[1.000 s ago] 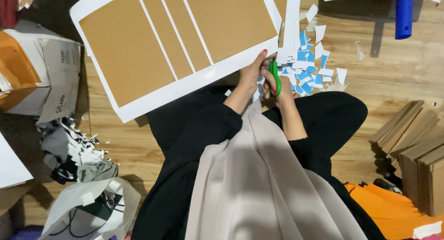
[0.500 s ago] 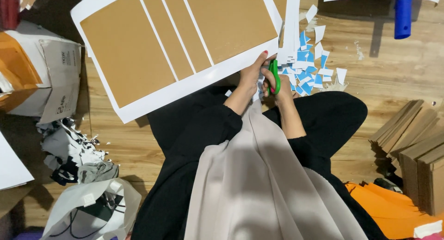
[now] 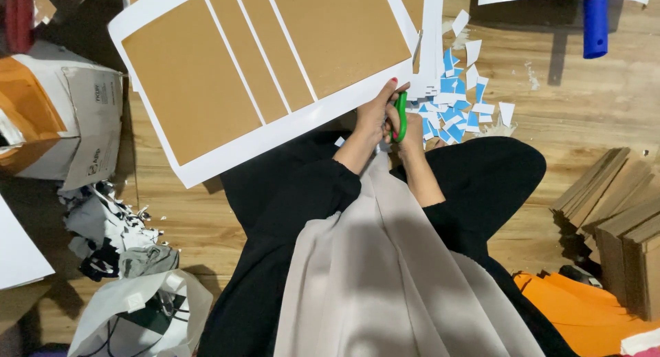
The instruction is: Trimming the white borders off printed cardboard sheets using a pair of scissors while sitting on the floor.
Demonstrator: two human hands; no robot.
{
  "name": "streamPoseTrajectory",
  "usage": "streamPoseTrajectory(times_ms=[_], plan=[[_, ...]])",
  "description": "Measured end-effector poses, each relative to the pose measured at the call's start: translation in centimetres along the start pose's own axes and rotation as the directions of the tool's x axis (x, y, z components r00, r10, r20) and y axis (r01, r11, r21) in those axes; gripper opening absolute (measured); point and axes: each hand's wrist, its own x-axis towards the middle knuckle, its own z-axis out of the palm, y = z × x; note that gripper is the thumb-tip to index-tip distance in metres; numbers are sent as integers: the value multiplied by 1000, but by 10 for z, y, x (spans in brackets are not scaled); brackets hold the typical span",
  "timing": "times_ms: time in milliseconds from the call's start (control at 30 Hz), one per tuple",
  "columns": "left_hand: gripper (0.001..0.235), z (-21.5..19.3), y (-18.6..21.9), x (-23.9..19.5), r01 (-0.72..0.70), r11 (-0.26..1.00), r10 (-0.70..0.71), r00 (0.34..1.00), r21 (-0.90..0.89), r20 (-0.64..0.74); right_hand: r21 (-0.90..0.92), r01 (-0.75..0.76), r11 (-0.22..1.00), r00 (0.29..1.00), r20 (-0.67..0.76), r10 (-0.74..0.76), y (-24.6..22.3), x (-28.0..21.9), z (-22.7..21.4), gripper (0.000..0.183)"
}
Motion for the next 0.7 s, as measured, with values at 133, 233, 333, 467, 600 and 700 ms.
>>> streamPoseTrajectory(times_ms=[133, 233, 333, 467, 600, 700], plan=[[28, 0, -21, 27, -50, 996, 50, 999, -78, -10, -146, 91, 985, 990, -90, -105, 42, 28, 1, 42], [26, -3, -27, 35, -89, 992, 90, 996, -92, 2, -148, 131, 980, 977, -149, -153, 45, 23, 6, 41], [24, -2, -26, 30, -125, 987, 125, 992, -104, -8, -183, 159, 970, 973, -137, -185, 41, 18, 8, 43], [29, -2, -23, 27, -166, 980, 162, 986, -113, -49, -171, 205, 964, 959, -160, -233, 41, 16, 13, 45], [36, 0, -27, 25, -176, 979, 170, 983, -105, -66, -116, 198, 973, 951, -218, -219, 35, 11, 15, 43], [44, 1, -30, 27, -176, 979, 170, 983, -102, -67, -67, 197, 978, 942, -263, -208, 28, 9, 18, 41]])
